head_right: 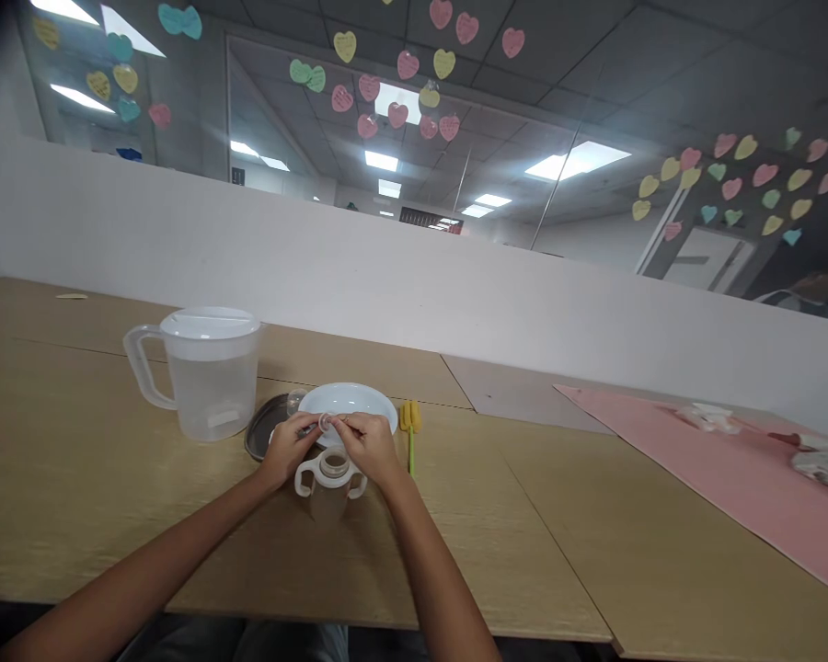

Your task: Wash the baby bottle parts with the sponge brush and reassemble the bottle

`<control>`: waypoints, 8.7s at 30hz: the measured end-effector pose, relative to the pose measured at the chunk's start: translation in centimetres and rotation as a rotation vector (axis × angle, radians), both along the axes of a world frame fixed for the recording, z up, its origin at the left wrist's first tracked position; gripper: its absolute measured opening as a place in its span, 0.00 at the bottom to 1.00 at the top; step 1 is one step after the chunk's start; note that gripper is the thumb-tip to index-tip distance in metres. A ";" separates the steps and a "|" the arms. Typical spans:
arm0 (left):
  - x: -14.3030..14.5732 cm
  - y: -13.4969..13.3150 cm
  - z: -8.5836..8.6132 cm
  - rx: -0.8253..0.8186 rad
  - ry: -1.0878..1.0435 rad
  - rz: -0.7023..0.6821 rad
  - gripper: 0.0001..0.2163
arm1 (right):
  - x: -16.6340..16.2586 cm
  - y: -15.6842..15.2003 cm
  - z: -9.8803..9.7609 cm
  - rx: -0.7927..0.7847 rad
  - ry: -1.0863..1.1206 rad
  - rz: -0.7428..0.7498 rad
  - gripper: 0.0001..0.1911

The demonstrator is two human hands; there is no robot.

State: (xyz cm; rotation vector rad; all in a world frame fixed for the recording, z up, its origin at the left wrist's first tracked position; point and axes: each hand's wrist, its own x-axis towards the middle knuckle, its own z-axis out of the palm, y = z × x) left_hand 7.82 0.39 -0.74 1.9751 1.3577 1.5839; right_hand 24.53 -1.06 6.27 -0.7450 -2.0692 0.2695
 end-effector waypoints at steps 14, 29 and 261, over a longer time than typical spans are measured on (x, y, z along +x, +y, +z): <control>0.0 -0.5 0.6 -0.006 0.012 -0.033 0.13 | 0.2 0.6 0.4 -0.663 0.238 0.313 0.18; 0.0 -0.2 0.5 0.026 -0.057 -0.083 0.13 | 0.1 0.7 0.2 -0.674 0.352 0.390 0.14; -5.1 -2.4 0.7 -0.055 0.609 0.471 0.18 | 4.1 7.0 -5.7 -0.116 0.395 -0.668 0.19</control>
